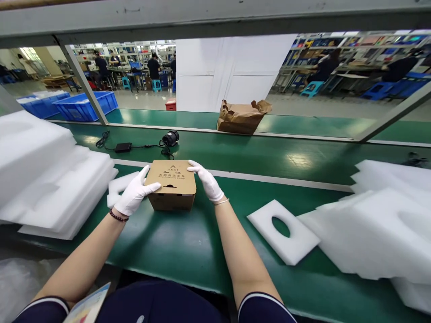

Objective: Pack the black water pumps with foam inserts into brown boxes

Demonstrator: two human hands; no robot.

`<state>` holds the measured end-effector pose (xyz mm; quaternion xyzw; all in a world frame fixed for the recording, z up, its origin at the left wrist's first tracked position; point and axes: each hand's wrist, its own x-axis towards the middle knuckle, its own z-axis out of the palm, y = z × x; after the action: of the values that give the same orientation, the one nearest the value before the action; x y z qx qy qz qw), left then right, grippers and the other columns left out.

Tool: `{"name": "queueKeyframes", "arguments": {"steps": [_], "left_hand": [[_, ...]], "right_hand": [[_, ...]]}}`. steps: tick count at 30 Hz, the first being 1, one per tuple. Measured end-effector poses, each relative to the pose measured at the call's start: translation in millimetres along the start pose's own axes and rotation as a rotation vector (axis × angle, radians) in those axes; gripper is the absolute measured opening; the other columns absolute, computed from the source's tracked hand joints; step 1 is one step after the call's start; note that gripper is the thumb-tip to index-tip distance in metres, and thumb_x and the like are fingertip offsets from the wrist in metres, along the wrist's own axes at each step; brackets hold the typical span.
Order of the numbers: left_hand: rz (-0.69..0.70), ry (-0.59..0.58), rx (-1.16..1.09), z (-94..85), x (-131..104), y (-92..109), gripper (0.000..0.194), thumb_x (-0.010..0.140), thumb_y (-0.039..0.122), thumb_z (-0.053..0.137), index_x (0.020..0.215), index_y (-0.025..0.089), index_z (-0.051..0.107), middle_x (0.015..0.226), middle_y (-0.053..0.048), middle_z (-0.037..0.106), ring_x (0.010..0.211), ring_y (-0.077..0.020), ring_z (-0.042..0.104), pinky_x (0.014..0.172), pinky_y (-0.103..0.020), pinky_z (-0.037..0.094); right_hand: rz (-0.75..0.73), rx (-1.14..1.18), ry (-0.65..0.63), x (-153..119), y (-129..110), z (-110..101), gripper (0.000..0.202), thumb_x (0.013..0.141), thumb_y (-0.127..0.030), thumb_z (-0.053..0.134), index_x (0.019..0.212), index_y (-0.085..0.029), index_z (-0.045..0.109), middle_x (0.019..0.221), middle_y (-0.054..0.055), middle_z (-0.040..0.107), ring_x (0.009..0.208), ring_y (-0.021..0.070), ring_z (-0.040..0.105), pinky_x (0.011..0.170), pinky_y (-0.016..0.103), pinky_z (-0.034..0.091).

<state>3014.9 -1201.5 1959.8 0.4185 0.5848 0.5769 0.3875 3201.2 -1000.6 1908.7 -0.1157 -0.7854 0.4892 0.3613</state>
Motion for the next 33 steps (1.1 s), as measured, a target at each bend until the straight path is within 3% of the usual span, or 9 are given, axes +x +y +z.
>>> {"name": "queueKeyframes", "arguments": {"steps": [2, 5, 8, 10, 12, 15, 24, 30, 33], "left_hand": [[0.055, 0.039, 0.015, 2.7, 2, -2, 0.101, 0.079, 0.044, 0.074, 0.157, 0.020, 0.015, 0.149, -0.013, 0.051, 0.130, -0.0289, 0.056, 0.107, -0.043, 0.052], [0.191, 0.196, 0.066, 5.8, 4, -24, 0.092, 0.078, 0.044, 0.075, 0.154, 0.021, 0.027, 0.145, -0.012, 0.054, 0.129, -0.0281, 0.056, 0.109, -0.045, 0.050], [0.358, 0.373, 0.278, 3.8, 2, -57, 0.049, 0.082, 0.045, 0.072, 0.123, 0.020, 0.061, 0.129, -0.011, 0.062, 0.126, -0.0280, 0.057, 0.110, -0.049, 0.048], [0.486, 0.498, 0.481, -1.1, -1, -74, 0.029, 0.085, 0.045, 0.068, 0.100, 0.020, 0.068, 0.124, -0.012, 0.061, 0.130, -0.0293, 0.053, 0.111, -0.052, 0.045], [0.609, 0.489, 0.621, -7.9, -1, -84, 0.028, 0.086, 0.047, 0.068, 0.097, 0.022, 0.066, 0.126, -0.012, 0.060, 0.135, -0.0308, 0.048, 0.112, -0.057, 0.042], [0.709, 0.293, 0.687, -17.5, 2, -89, 0.032, 0.085, 0.051, 0.069, 0.101, 0.024, 0.061, 0.120, -0.010, 0.067, 0.133, -0.0304, 0.053, 0.109, -0.061, 0.043], [0.722, 0.267, 0.590, -14.5, 4, -92, 0.029, 0.086, 0.048, 0.069, 0.095, 0.023, 0.056, 0.115, -0.010, 0.069, 0.131, -0.0287, 0.055, 0.109, -0.060, 0.043], [0.555, 0.305, 0.193, 10.3, -5, -99, 0.048, 0.074, 0.048, 0.080, 0.103, 0.019, 0.054, 0.162, -0.020, 0.019, 0.144, -0.0337, 0.038, 0.112, -0.053, 0.042], [0.477, 0.363, 0.128, 22.0, -8, -94, 0.043, 0.074, 0.041, 0.080, 0.100, 0.019, 0.054, 0.163, -0.018, 0.020, 0.143, -0.0306, 0.040, 0.114, -0.047, 0.040]], "right_hand": [[-0.044, -0.114, -0.034, -13, -10, 6, 0.085, 0.077, -0.086, 0.048, 0.131, -0.021, 0.058, 0.158, 0.015, 0.034, 0.147, 0.0317, 0.031, 0.120, 0.050, 0.028], [-0.064, -0.283, 0.057, -24, -16, 23, 0.081, 0.075, -0.078, 0.062, 0.131, -0.019, 0.057, 0.150, 0.017, 0.046, 0.148, 0.0323, 0.029, 0.122, 0.055, 0.023], [-0.148, -0.326, 0.120, -29, -12, 34, 0.057, 0.086, -0.065, 0.060, 0.119, -0.019, 0.064, 0.139, 0.015, 0.058, 0.146, 0.0289, 0.036, 0.121, 0.055, 0.027], [-0.195, -0.344, 0.124, -32, -7, 36, 0.047, 0.091, -0.060, 0.054, 0.113, -0.021, 0.067, 0.133, 0.012, 0.063, 0.143, 0.0267, 0.040, 0.122, 0.055, 0.028], [-0.204, -0.379, 0.131, -37, -1, 37, 0.046, 0.094, -0.060, 0.048, 0.109, -0.023, 0.070, 0.127, 0.010, 0.066, 0.141, 0.0255, 0.043, 0.121, 0.055, 0.029], [-0.181, -0.506, 0.133, -45, 7, 37, 0.047, 0.086, -0.065, 0.056, 0.103, -0.025, 0.072, 0.121, 0.008, 0.070, 0.140, 0.0278, 0.044, 0.120, 0.055, 0.030], [-0.146, -0.747, 0.228, -48, -33, 66, 0.022, 0.088, -0.046, 0.065, 0.089, -0.026, 0.074, 0.106, 0.004, 0.075, 0.126, 0.0280, 0.057, 0.120, 0.056, 0.023], [-0.219, -0.727, 0.069, -41, -53, 86, 0.029, 0.090, -0.039, 0.064, 0.067, -0.023, 0.070, 0.106, 0.002, 0.073, 0.123, 0.0298, 0.056, 0.112, 0.060, 0.029], [-0.357, -0.803, 0.163, -46, -46, 85, 0.019, 0.093, -0.038, 0.062, 0.085, -0.024, 0.073, 0.111, 0.004, 0.072, 0.111, 0.0242, 0.062, 0.116, 0.059, 0.024]]}}
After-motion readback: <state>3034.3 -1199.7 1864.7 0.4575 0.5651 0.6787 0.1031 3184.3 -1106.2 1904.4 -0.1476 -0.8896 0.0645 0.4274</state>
